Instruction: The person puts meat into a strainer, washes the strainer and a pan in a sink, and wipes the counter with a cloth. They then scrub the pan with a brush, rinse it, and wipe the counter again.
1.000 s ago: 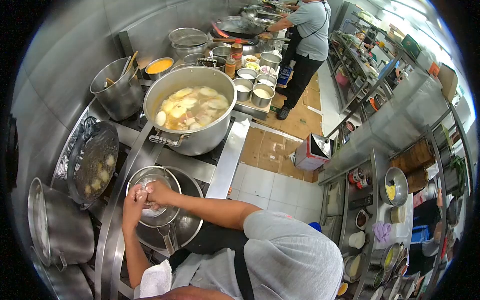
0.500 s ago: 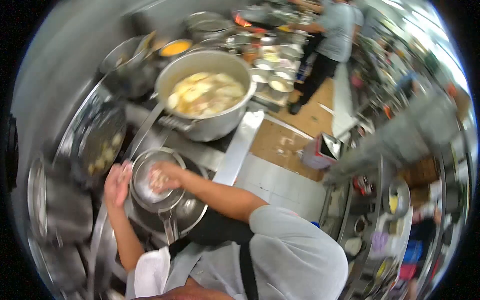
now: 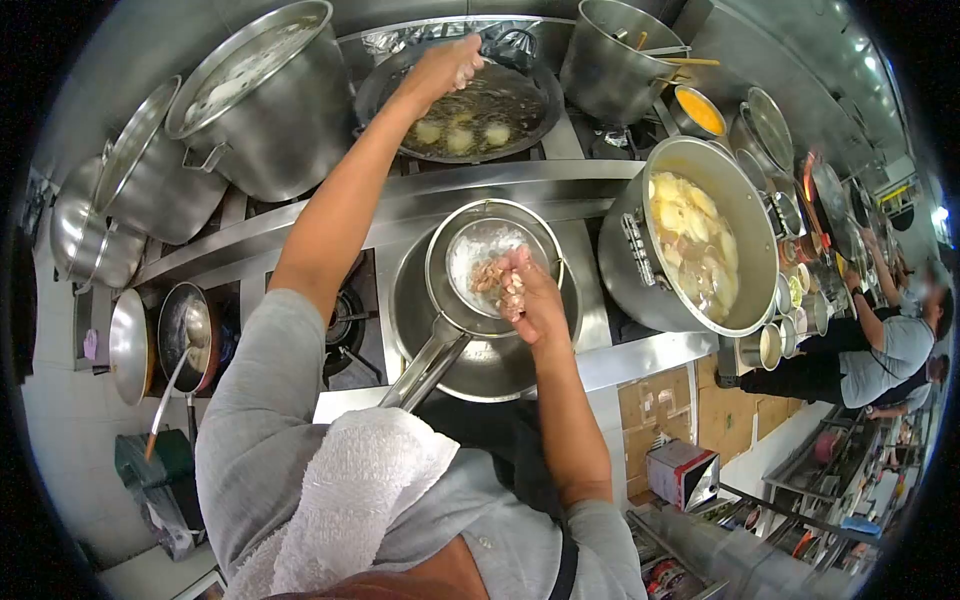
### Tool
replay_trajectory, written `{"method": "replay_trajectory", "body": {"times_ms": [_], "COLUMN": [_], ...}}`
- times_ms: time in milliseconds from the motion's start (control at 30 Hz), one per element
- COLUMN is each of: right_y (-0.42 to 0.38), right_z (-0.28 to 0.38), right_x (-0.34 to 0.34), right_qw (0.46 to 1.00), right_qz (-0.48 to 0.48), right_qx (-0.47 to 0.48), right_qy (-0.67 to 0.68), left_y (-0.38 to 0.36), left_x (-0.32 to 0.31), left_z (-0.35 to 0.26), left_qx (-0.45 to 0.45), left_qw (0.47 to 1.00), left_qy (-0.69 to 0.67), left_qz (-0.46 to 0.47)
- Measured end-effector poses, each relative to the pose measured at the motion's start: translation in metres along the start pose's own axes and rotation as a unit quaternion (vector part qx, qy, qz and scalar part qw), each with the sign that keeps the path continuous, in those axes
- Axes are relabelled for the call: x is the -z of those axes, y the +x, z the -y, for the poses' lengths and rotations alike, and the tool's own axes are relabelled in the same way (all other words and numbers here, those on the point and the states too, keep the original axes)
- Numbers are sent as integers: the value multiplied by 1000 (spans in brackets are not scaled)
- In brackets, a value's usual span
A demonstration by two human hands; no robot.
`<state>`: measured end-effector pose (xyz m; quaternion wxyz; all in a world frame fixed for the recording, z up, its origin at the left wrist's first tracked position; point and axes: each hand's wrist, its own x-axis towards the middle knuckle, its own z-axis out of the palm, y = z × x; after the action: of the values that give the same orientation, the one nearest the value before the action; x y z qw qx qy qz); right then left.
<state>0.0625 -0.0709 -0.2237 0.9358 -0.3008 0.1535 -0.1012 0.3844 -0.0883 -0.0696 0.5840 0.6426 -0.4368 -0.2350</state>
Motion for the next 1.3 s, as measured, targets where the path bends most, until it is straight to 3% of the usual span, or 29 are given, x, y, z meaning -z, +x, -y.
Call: {"method": "replay_trajectory", "body": {"times_ms": [100,133,267,300,333,367,400,467,500,533,567,600,633,667,733,800,867,900,967,1000,1100,1200,1300], "right_y": [-9,-10,-8,-5,-11,-7,-5,-10,-4,2,-2,-7,-11,-15,-17,-16,-15,-15,-14,-7,-3,-9,-7], "right_z": [9,13,0,-5,-3,-16,-22,-22,-25,-29,-24,-19,-12,-10,-9,-9,-8,-8,-9,-12,-15,-12,-12], "right_x": [-39,-33,-28,-20,-28,-11,1,-4,3,10,1,-9,-22,-28,-30,-31,-31,-32,-33,-27,-28,-32,-26], "right_qw": [995,997,999,998,998,996,994,982,950,900,950,981,989,987,984,981,977,975,968,955,953,980,984], "right_qz": [-90,4,1,0,-15,3,56,38,40,29,-1,-44,-81,-86,-98,-110,-124,-140,-176,-220,-234,-138,-128], "right_qx": [25,20,52,49,49,84,92,149,209,269,205,149,105,115,127,135,145,153,168,176,168,142,122], "right_qy": [29,78,-4,-40,-39,-31,5,-105,-227,-341,-235,-115,-72,-77,-77,-82,-95,-85,-66,-98,-90,18,22], "left_y": [42,41,44,69,78,67,71,95,94,111,107,100,86,67,32,-34,-101,-126,-172,-192,-215,-210,-204], "left_x": [-21,-30,-71,-76,-76,-86,-90,-93,-98,-94,-91,-90,-89,-88,-87,-92,-94,-93,-96,-100,-115,-111,-106], "left_z": [68,71,75,112,130,113,112,156,140,148,134,118,92,65,36,-15,-33,-29,-25,-18,-2,18,30], "left_qx": [-60,-53,-39,-151,-306,-277,-318,-406,-235,-187,-153,-190,-137,-120,-205,-117,-142,9,-72,-136,-172,-184,-186], "left_qw": [959,942,891,860,750,760,693,742,833,844,896,890,895,889,907,939,912,913,870,865,894,909,923], "left_qy": [275,328,452,485,580,581,627,521,482,474,388,398,414,433,365,276,284,235,299,323,319,291,265], "left_qz": [-37,-41,-1,45,86,95,161,118,139,170,154,113,94,92,51,168,259,332,386,360,263,235,209]}}
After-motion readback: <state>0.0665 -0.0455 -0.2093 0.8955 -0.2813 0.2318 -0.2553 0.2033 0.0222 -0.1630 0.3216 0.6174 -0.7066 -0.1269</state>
